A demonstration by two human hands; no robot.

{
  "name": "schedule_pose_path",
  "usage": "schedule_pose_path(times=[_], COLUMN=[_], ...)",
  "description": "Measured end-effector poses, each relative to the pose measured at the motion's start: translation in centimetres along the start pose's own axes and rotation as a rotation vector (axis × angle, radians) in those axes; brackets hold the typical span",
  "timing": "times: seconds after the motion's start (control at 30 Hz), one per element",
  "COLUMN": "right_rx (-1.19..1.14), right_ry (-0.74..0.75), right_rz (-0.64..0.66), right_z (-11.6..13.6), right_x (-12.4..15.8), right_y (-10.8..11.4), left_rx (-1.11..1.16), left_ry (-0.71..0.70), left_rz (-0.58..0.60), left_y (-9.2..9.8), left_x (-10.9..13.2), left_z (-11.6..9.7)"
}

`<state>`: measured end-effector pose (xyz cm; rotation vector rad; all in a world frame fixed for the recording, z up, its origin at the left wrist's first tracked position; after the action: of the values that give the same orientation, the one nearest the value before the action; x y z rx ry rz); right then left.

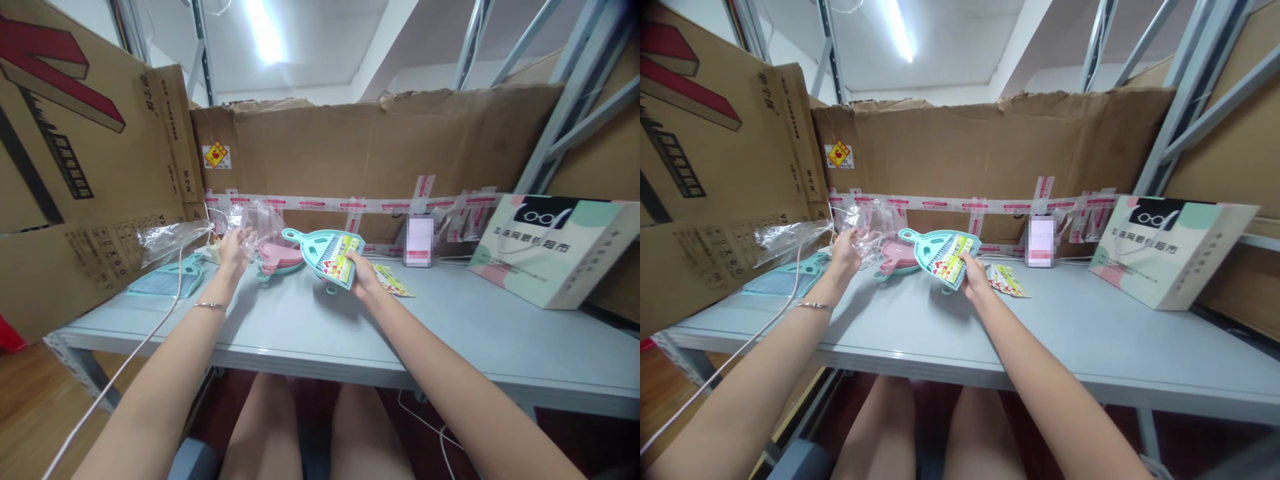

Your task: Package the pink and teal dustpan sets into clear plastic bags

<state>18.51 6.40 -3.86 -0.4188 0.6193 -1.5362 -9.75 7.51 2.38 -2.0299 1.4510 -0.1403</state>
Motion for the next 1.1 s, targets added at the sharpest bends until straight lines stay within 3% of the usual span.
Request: schedule_pose_path(times=[0.17,0.33,0.5,0.73,1.1], right_rx=[0.024,0.033,0.043,0.066,0.039], right_ry=[-0.091,-0.13,-0.161,-0.163,-0.22], right_rz=[-0.047,-0.063,-0.061,-0.073,-0.042], right_z=[0.2,-0.1,-0.3,-0.2,-0.6], right_x=[0.8,1.1,1.2,1.1,1.0], right_y=[-0.4,-0.8,-0.9,-0.6,-0.8], left_rx=[0.262,0.464,0.486,0.484,0.357], left_ry=[0.107,0.146,0.116,0.133,0.129], left_rz=[0.09,0.062,0.099,0.023,0.24], left_y=[-3.4,-3.1,-2.9,-2.3,-4.2], left_x=[0.9,1.9,2.1,2.0,3.1], left_z=[1.4,3.7,3.5,3.6,3.2])
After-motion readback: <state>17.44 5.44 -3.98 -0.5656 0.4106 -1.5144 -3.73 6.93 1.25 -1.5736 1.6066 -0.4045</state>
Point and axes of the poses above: each hand's wrist, its own x-axis away from the middle knuckle, its own y-axis out of the back of the hand, z = x × y, the point moved 5 cm from there along -x, towards the middle knuckle, and after that the axes turned 4 degrees about x, right-handed, at the moved point
